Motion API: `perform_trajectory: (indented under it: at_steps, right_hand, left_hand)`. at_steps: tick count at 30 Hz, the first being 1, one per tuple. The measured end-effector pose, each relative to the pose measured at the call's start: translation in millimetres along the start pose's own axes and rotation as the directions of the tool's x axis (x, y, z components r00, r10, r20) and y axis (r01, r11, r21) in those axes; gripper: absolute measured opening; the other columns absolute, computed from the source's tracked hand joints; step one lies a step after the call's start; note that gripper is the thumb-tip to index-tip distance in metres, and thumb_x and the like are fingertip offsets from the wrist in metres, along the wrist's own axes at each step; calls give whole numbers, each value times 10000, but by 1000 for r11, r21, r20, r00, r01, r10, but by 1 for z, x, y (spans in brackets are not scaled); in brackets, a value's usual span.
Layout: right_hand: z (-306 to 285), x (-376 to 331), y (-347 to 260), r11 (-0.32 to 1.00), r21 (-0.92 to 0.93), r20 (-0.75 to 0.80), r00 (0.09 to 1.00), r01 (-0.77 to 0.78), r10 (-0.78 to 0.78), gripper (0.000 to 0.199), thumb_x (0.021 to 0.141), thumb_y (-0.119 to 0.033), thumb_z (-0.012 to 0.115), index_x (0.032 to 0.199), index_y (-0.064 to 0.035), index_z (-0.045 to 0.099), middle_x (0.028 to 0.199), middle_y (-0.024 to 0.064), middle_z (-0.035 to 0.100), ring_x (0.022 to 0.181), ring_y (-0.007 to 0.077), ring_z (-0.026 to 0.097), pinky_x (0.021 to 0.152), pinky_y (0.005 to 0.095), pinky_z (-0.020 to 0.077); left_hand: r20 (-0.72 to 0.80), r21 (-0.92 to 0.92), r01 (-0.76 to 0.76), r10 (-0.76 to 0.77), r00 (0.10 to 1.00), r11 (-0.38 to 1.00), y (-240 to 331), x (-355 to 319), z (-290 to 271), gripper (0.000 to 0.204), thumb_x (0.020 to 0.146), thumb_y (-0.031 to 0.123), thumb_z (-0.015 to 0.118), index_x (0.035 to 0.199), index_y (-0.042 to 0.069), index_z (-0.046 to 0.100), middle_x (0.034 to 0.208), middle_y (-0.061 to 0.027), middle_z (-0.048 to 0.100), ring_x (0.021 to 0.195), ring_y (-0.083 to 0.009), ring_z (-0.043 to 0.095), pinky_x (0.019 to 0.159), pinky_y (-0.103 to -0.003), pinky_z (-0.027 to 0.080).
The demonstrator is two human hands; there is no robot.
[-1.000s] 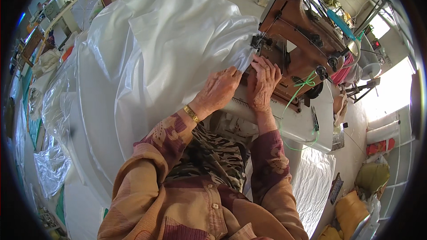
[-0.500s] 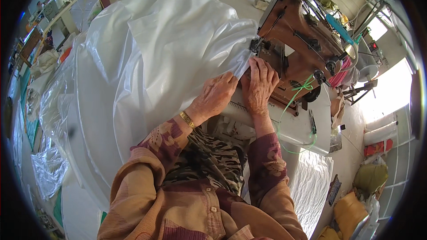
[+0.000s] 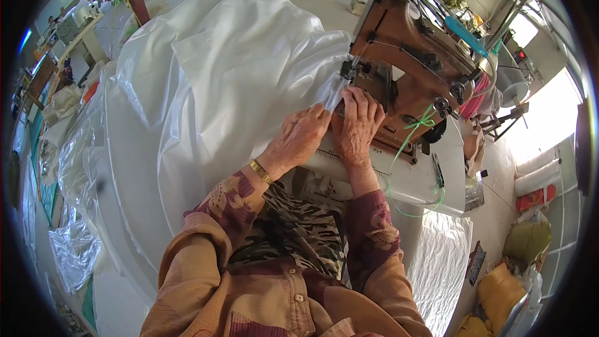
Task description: The person sews a large white plastic sheet using a sewing machine. They repeatedly fold the sheet's edge, guide it under the needle, and sew short segments before stopping to refold and reposition the material.
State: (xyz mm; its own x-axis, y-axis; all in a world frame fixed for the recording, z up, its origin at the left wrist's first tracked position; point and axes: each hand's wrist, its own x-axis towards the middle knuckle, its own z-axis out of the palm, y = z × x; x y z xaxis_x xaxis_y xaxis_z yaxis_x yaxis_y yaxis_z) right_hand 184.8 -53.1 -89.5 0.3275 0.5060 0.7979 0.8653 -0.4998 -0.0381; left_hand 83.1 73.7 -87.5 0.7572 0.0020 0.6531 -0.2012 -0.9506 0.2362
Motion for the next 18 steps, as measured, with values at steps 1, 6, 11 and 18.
perform_trajectory:
  at_steps: [1, 6, 11, 18]
  right_hand:
    - [1, -1, 1, 1000, -2, -10, 1000, -1, 1, 556, 801, -181, 719, 1313, -97, 520, 1310, 70, 526, 1227, 287, 483, 1041, 493, 311]
    - [2, -2, 3, 1000, -14, -32, 999, -9, 9, 535, 807, -175, 714, 1303, -99, 528, 1312, 65, 529, 1231, 280, 484, 1042, 483, 317]
    - [1, -2, 4, 1000, 8, -34, 999, -6, 6, 525, 802, -173, 715, 1289, -94, 537, 1301, 64, 541, 1233, 280, 488, 1043, 485, 319]
    - [0, -1, 2, 1000, 30, -40, 999, -3, 4, 518, 791, -142, 700, 1278, -85, 532, 1295, 68, 550, 1233, 284, 497, 1044, 486, 321]
  left_hand:
    - [-7, 0, -20, 20, 1000, 1000, 0, 1, -1, 188, 809, 2, 614, 994, -12, 584, 903, -117, 554, 789, -303, 646, 684, -404, 538]
    - [32, 3, -21, 21, 999, 1000, 1, 3, -5, 182, 808, 9, 612, 985, -4, 575, 912, -114, 556, 805, -309, 643, 706, -408, 539]
    - [14, -16, -35, 35, 999, 999, -1, 2, -3, 186, 815, 10, 606, 998, -4, 571, 929, -117, 557, 816, -315, 643, 713, -414, 538]
    - [8, -3, -9, 9, 1000, 1000, 1, 2, -6, 149, 848, 36, 593, 993, 4, 591, 888, -132, 573, 836, -332, 651, 712, -425, 532]
